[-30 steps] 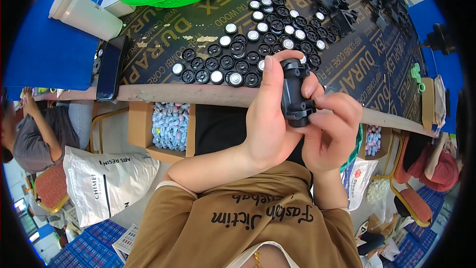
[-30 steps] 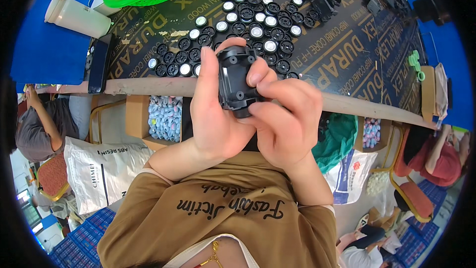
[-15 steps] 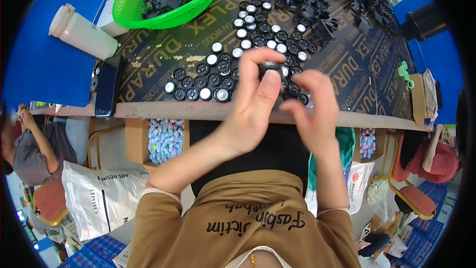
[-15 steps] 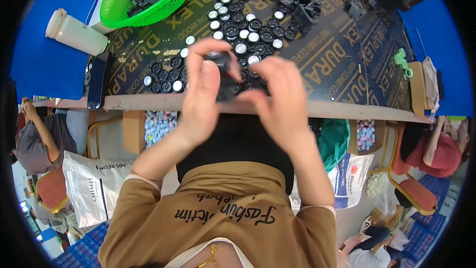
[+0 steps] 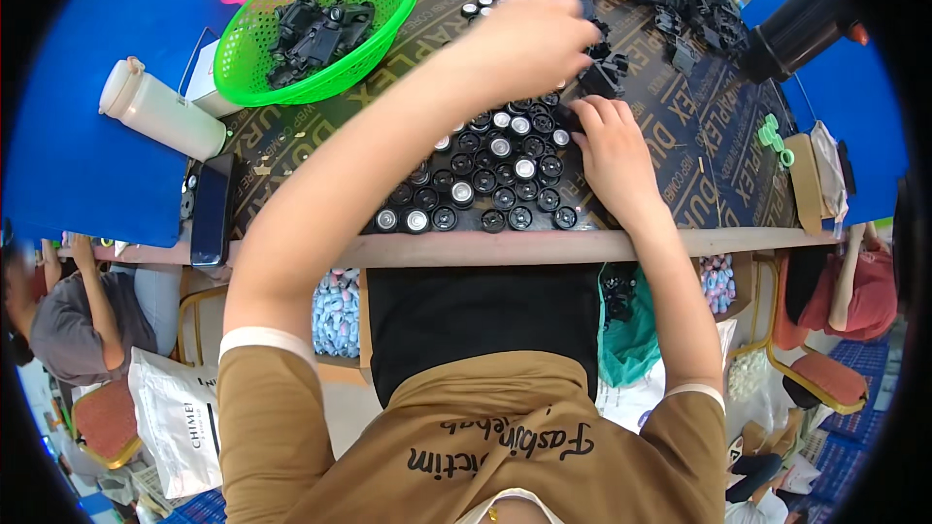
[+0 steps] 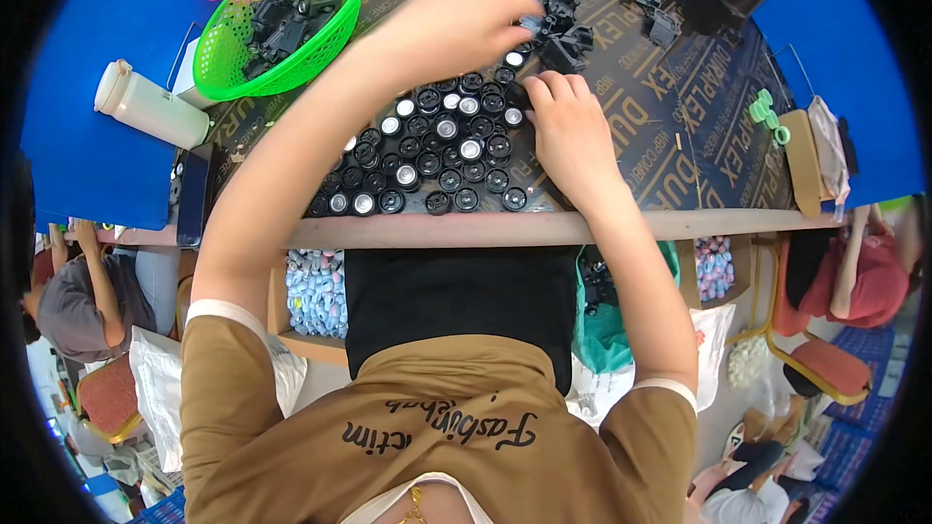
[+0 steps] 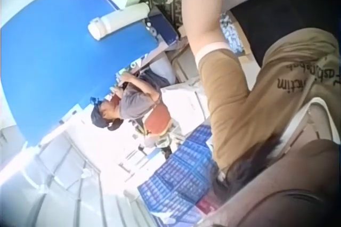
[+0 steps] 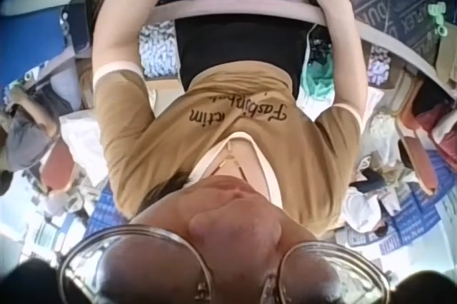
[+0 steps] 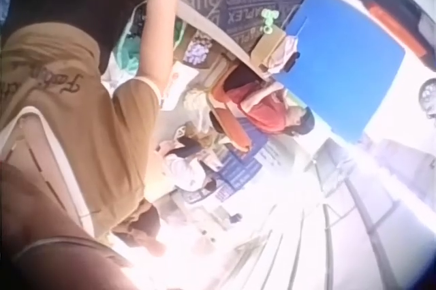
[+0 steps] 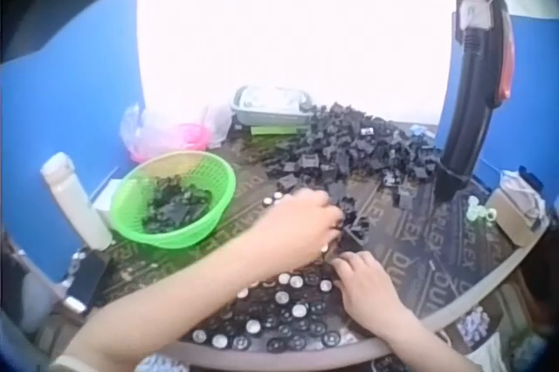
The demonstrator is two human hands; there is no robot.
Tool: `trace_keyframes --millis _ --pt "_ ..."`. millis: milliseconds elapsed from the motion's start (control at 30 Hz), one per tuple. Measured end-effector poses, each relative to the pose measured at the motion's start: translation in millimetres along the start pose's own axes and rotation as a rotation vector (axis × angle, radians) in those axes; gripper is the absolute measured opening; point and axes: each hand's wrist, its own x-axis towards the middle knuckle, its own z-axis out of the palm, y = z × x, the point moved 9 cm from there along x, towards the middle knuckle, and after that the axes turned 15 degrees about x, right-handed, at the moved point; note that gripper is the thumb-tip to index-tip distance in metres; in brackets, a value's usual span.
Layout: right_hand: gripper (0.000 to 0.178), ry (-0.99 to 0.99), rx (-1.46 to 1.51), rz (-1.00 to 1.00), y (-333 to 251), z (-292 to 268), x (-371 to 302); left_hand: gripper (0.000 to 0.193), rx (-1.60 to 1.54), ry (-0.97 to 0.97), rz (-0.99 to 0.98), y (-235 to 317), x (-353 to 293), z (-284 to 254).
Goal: Assembling small black plastic components by hand at a factory workbench.
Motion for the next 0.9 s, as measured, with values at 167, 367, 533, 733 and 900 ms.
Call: trace_keyframes --millis 167,367,533,733,900 --pt "0.024 0.083 0.025 -0.053 -2 -4 0 0.032 -0.102 -0.217 -0.143 18 67 69" --pt "0.019 0.05 0.138 0.078 19 -4 -4 0.031 -0.064 -0.374 -0.199 21 88 90" --pt "0.018 0.039 0.229 0.133 19 -5 -3 0.036 -0.308 -0.106 -0.277 -37 55 34" --pt "0.016 0.057 0.196 0.139 17 -11 -8 0.031 -2.217 0.056 -0.537 -19 -93 -25" --pt "0.016 0.017 0.195 0.163 20 -3 -7 0.033 -2.504 0.231 -0.717 23 -161 -13"
